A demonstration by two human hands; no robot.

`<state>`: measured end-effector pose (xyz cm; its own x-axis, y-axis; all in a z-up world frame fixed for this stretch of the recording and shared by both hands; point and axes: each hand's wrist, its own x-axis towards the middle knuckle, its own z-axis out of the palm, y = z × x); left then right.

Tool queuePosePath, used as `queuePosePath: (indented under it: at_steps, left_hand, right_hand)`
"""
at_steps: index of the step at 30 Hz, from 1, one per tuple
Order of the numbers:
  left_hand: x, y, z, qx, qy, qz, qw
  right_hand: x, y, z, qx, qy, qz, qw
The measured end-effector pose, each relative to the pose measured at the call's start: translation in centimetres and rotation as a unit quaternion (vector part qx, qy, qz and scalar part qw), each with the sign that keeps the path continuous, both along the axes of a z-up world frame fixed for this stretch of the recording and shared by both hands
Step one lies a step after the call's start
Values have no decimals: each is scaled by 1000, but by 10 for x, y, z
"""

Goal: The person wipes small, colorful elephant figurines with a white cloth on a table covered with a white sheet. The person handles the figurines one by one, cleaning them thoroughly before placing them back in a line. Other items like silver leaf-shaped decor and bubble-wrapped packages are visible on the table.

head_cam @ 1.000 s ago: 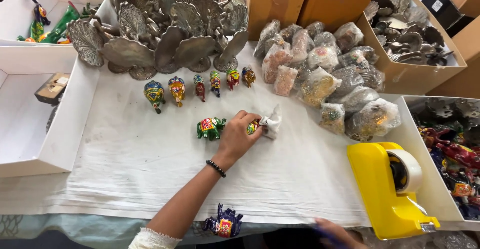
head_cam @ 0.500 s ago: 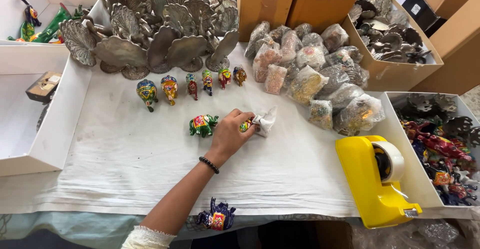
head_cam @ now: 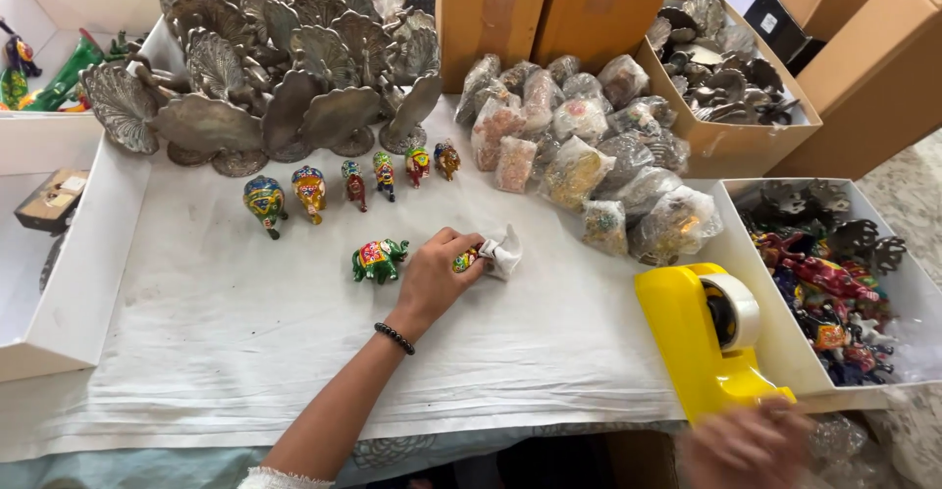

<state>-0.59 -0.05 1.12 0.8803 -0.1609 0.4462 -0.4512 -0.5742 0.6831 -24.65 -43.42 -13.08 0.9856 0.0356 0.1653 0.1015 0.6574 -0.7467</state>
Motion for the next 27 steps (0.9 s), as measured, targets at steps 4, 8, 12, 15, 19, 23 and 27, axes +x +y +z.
queuePosePath:
  at_steps: [4,8,12,15,19,23,27]
  left_hand:
    - [0,2,-1,-10,-18,-21,1000]
    - [4,2,-4,-19,-13,-41,999]
    - [1,3,-7,-18,-35,-44,998]
    - [3,4,-5,-26,-30,-42,998]
    - [2,4,-8,-39,-19,-58,997]
    - [4,4,-5,-33,-26,-71,997]
    - [1,5,-10,-27,-26,-68,997]
  right_hand:
    - [117,151,144,-265,-52,-16,963]
    - [215,225,178,-667,-134,-17,733]
    - [209,257,162,-740,-167,-32,651]
    - [197,261,144,-740,-161,-61,650]
    - [197,251,125,-700,-211,-75,678]
    - [198,249,123,-682,-223,-88,691]
    - [193,251,129,-671,-226,-89,701]
